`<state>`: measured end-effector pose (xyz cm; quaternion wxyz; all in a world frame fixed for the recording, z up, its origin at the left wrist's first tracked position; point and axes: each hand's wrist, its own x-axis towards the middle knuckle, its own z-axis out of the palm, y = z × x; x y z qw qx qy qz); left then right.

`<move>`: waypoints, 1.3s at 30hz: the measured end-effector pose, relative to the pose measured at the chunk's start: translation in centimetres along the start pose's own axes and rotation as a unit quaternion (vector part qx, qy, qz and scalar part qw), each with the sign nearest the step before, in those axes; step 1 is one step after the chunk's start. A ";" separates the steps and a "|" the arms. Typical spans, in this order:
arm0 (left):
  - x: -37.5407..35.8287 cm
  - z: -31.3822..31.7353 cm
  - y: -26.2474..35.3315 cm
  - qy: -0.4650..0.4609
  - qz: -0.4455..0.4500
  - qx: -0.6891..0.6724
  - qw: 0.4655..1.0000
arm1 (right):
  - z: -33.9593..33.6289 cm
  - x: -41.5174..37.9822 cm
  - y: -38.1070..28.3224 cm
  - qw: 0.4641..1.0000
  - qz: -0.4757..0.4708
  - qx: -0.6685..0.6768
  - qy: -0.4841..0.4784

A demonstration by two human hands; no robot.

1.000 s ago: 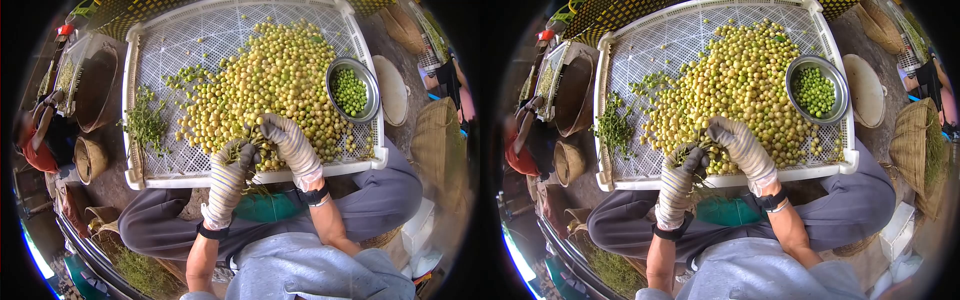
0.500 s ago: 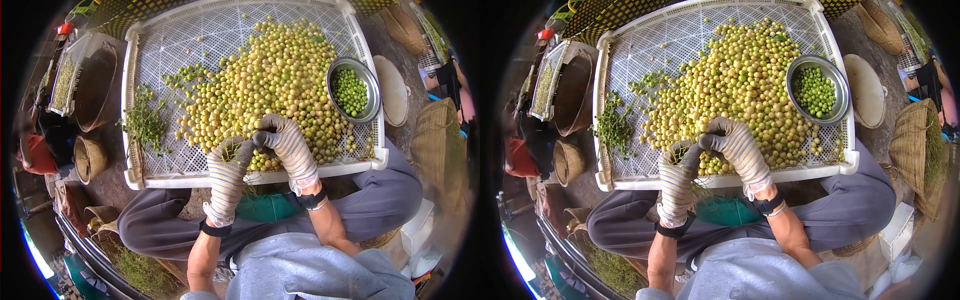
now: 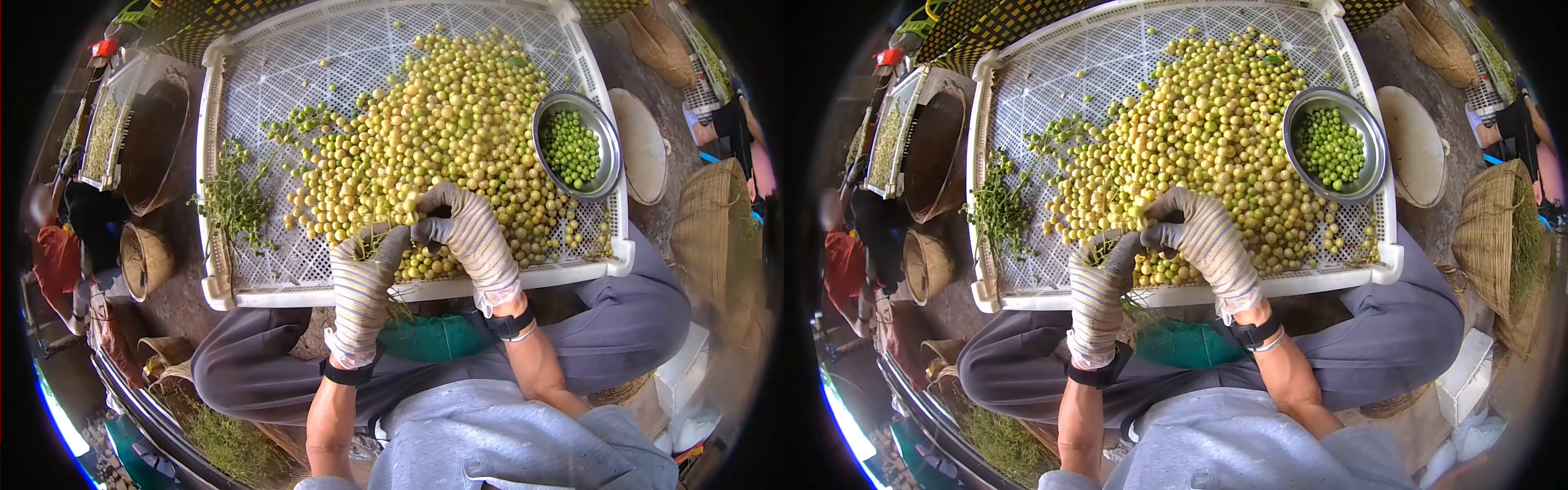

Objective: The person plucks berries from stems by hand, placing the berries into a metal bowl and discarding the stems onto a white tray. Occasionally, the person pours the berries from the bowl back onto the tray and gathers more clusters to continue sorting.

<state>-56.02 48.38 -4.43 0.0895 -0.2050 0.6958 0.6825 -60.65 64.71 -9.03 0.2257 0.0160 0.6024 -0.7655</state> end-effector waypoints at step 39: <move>-0.1 0.1 2.0 -0.153 -0.149 -0.263 0.941 | 0.5 -0.6 -0.5 0.979 0.058 0.188 -0.052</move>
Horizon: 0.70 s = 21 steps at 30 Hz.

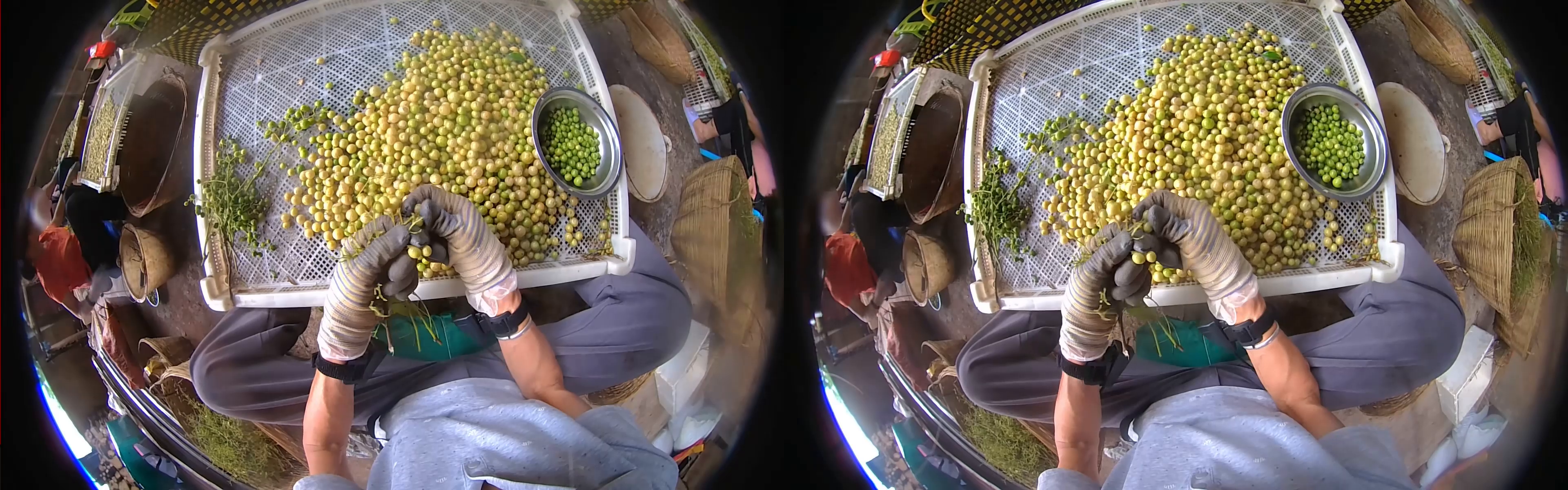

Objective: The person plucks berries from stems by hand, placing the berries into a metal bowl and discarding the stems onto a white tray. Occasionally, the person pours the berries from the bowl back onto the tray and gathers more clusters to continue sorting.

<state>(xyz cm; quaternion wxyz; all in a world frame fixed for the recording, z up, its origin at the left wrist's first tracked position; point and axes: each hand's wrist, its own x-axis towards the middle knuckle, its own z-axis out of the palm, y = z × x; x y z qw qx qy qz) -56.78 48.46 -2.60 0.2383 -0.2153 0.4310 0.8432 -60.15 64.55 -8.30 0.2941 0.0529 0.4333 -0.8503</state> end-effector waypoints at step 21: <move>-0.3 -0.7 -0.5 0.041 -0.038 0.152 0.987 | -1.6 0.8 0.3 0.987 -0.078 -0.128 -0.053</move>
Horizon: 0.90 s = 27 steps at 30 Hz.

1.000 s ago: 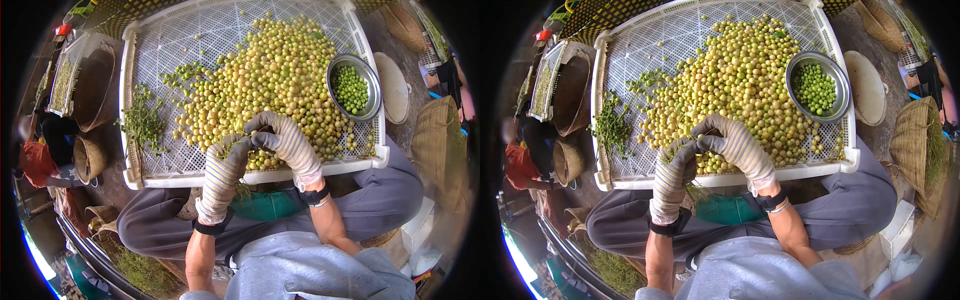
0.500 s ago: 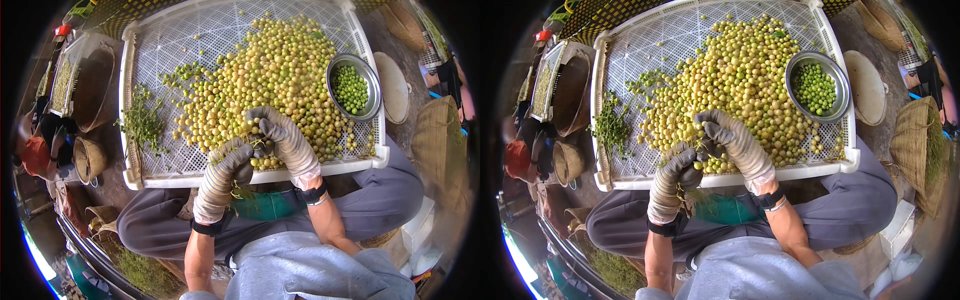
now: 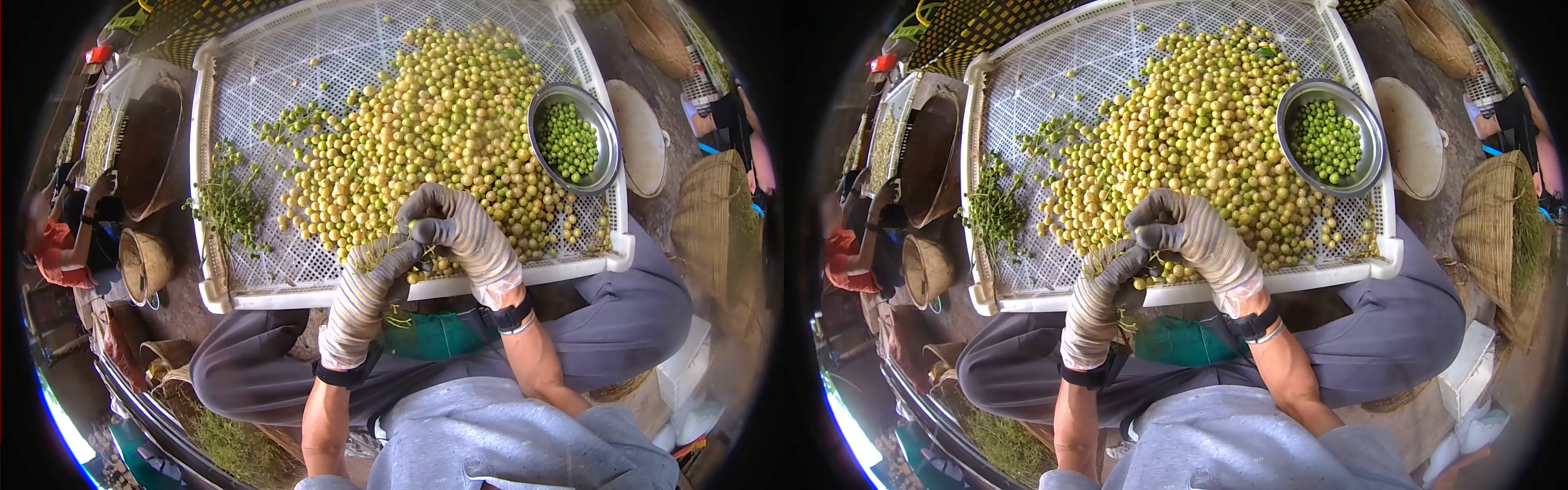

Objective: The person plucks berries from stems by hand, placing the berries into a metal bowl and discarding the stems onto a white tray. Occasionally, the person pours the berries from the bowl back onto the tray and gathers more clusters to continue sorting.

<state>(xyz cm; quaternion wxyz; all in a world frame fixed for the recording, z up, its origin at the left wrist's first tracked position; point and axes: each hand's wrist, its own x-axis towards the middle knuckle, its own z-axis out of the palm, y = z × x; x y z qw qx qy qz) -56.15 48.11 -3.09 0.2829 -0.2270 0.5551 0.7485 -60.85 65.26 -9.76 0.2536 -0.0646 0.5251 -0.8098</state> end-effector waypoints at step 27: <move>0.5 0.1 -0.3 -0.017 0.106 -0.124 0.987 | 0.4 0.1 -1.2 0.978 0.106 0.165 0.076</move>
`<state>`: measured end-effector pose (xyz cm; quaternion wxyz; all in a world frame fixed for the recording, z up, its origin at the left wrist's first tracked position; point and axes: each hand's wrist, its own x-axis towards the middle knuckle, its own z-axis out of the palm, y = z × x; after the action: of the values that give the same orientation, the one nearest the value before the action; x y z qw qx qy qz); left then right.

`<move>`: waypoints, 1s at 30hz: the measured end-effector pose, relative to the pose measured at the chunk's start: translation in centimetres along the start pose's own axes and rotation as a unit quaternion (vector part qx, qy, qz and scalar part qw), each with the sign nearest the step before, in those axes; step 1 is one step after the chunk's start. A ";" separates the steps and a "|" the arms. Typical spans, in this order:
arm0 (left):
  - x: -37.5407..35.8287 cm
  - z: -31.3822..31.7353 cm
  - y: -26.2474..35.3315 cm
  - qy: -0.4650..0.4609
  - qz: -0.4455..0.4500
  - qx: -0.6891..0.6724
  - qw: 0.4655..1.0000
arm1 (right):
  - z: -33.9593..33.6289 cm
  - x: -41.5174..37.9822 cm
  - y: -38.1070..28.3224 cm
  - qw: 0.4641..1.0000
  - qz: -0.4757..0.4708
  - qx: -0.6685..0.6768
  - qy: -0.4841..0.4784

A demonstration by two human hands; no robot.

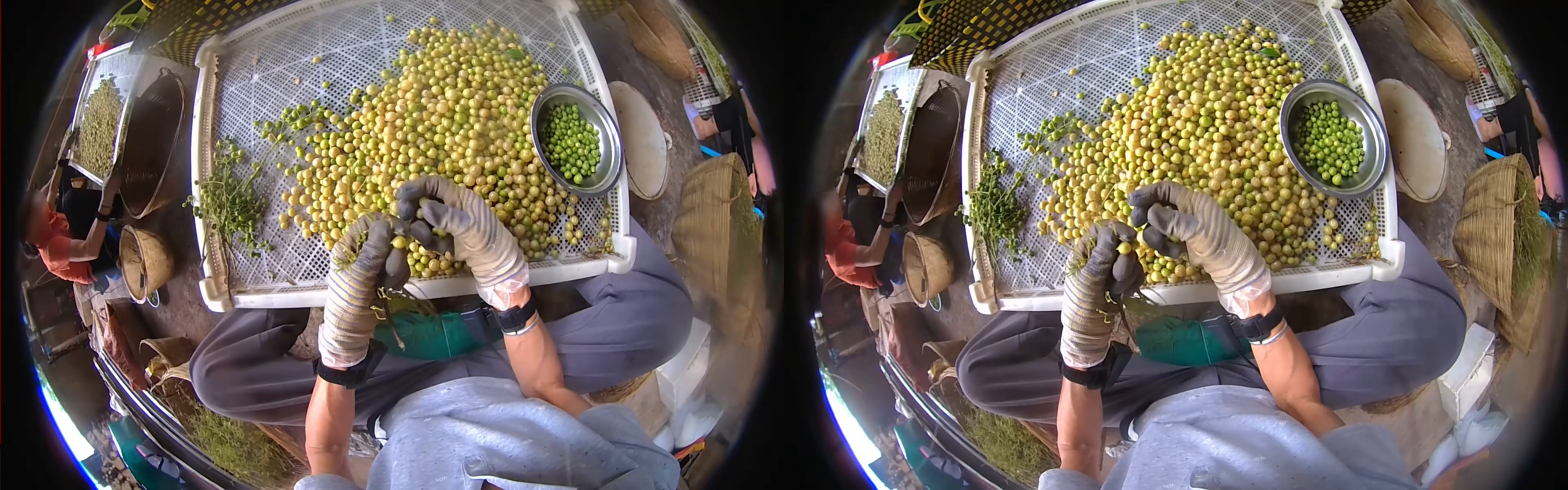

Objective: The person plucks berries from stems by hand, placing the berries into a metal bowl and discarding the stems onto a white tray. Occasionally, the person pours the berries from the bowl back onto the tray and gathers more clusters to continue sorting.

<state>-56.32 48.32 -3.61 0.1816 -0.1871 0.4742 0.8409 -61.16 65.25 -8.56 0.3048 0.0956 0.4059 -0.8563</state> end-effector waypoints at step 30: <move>3.1 -4.0 4.1 -0.014 0.046 -0.152 0.987 | -1.8 0.0 -3.5 0.794 -0.353 -0.434 0.240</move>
<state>-60.35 43.26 -4.09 0.1185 -0.1785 0.3468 0.9131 -63.37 68.30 -7.49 -0.1158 0.0058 0.8004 -0.5881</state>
